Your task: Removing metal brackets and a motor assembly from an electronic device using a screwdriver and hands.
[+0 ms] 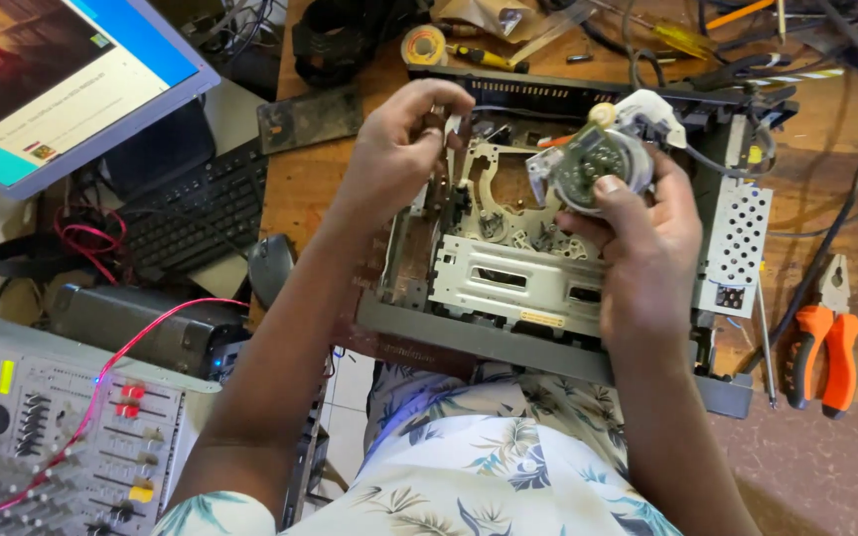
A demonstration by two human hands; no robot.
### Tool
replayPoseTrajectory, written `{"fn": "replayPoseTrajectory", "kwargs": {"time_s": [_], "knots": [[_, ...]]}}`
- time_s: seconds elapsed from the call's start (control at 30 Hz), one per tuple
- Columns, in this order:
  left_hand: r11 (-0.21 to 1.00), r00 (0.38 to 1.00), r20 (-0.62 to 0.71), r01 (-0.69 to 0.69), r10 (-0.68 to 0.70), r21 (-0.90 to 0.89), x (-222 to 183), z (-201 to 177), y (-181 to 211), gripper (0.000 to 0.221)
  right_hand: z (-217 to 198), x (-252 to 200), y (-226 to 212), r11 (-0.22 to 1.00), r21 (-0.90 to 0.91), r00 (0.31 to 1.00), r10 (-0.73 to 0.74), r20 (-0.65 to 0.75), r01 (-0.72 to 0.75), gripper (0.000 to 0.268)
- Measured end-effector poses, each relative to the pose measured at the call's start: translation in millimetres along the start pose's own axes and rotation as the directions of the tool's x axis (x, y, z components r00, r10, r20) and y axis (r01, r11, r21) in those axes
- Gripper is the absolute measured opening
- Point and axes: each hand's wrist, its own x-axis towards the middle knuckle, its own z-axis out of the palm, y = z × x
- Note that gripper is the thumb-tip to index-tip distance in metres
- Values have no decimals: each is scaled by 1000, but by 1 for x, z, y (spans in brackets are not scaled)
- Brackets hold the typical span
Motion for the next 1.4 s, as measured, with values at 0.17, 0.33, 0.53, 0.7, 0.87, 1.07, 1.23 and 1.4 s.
{"fn": "replayPoseTrajectory", "kwargs": {"time_s": [0.17,0.33,0.53,0.7,0.87,1.07,1.23,1.4], "knots": [[865,928,-27,-335,371,374,18,11,4,28,-3,4,6,994,108,1000,16,-19,-14,57],[643,834,145,-510,533,572,38,26,-13,14,-4,3,5,990,138,1000,10,-2,-10,57],[825,913,82,-397,399,402,13,37,42,14,-12,5,5,961,274,997,1,73,-21,53],[995,995,96,-42,33,90,-29,31,59,29,-11,4,5,858,482,978,96,188,-177,51],[869,947,233,300,-221,-393,-53,45,62,59,-12,2,5,868,474,967,22,255,-145,44],[836,957,220,275,-189,-475,-56,66,68,90,-17,4,9,800,582,986,81,143,-150,20],[763,954,279,259,-107,-592,-56,78,60,116,-19,3,10,809,564,984,101,146,-167,22],[537,947,266,322,-180,-780,-65,87,45,111,-22,4,16,788,596,978,35,206,-154,18]]}}
